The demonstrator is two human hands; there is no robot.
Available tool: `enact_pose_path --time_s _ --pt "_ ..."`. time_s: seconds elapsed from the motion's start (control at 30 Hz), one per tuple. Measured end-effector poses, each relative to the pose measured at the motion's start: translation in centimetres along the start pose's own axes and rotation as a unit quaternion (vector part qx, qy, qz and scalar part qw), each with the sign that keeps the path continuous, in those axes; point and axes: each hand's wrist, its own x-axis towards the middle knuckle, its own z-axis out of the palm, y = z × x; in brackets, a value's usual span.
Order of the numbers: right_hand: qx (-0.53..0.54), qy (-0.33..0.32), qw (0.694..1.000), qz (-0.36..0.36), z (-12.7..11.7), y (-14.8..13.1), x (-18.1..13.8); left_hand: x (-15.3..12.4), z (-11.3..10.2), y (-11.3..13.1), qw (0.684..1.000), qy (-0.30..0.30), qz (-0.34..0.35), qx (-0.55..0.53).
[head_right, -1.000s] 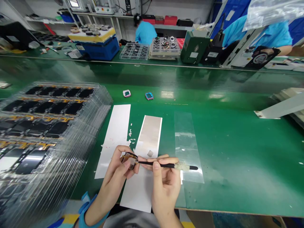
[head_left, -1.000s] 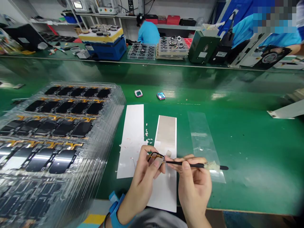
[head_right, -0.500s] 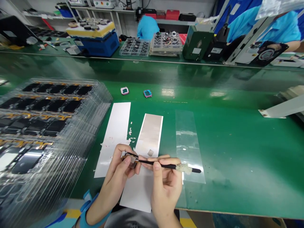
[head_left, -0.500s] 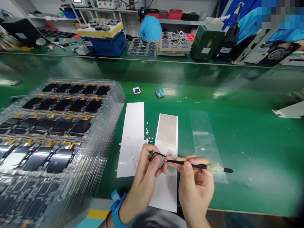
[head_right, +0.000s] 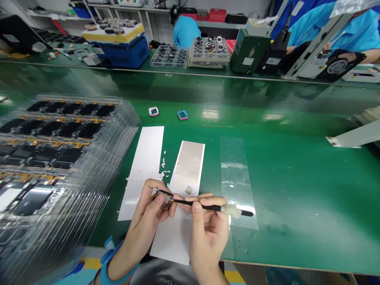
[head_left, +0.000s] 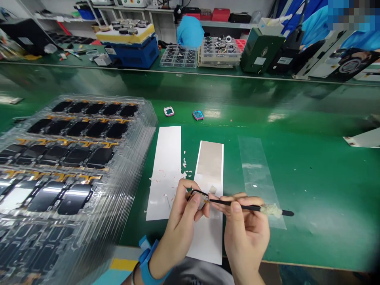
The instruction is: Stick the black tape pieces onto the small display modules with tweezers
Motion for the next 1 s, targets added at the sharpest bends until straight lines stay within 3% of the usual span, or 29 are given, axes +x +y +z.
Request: enact_pose_path --time_s 0.7,1.0 --pt "-0.013 -0.002 1.0 0.01 -0.15 0.19 0.1 0.11 -0.23 -0.42 1.0 -0.008 0.018 -0.007" --pt "-0.017 0.0 1.0 0.007 -0.17 0.2 0.03 -0.01 -0.13 -0.5 0.997 0.007 0.058 0.059"
